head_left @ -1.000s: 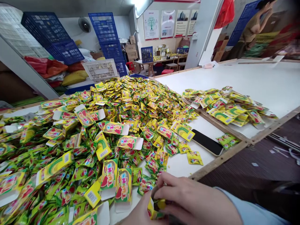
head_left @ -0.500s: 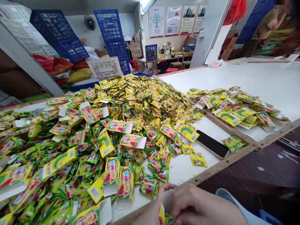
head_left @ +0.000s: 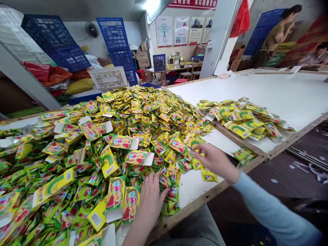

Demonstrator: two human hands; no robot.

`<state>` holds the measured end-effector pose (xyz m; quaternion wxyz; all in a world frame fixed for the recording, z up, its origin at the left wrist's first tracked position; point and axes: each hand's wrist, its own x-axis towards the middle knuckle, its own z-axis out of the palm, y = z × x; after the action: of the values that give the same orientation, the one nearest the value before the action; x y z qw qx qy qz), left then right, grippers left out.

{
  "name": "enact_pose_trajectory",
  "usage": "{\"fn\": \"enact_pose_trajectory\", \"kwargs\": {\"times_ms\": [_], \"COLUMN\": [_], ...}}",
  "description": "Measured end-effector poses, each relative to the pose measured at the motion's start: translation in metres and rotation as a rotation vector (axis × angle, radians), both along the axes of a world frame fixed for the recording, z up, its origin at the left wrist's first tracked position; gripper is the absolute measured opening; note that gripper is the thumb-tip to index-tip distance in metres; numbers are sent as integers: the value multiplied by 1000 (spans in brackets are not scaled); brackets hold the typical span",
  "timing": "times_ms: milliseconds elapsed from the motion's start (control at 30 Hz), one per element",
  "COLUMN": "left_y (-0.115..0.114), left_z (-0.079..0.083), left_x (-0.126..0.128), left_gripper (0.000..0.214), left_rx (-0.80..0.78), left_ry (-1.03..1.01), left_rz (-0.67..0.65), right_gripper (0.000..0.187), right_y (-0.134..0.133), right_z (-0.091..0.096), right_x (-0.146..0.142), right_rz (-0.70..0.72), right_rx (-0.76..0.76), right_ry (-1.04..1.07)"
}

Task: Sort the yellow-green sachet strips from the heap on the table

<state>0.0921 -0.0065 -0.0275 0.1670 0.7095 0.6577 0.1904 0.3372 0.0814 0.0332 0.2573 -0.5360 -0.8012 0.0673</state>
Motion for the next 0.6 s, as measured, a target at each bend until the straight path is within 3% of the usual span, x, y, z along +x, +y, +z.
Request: {"fn": "enact_pose_trajectory", "kwargs": {"times_ms": [100, 200, 333, 433, 500, 600], "left_y": [3, 2, -4, -10, -13, -18], "left_z": [0, 5, 5, 6, 9, 13], "left_x": [0, -11, -20, -10, 0, 11], "left_gripper": [34, 18, 18, 30, 39, 40], "left_rx": [-43, -44, -71, -119, -90, -28], "left_ry": [-54, -206, -561, -946, -1082, -1117], "left_rz": [15, 37, 173, 242, 275, 379], "right_gripper": [26, 21, 23, 28, 30, 23], "right_y": [-14, -18, -23, -44, -62, -83], "right_z": [-43, -63, -57, -50, -51, -57], "right_x": [-53, -67, -61, -76, -94, -117], "right_rz": [128, 141, 118, 66, 47, 31], "right_rx": [-131, -206, -296, -481, -533, -450], "right_ry": [106, 228, 420, 891, 1164, 1169]}}
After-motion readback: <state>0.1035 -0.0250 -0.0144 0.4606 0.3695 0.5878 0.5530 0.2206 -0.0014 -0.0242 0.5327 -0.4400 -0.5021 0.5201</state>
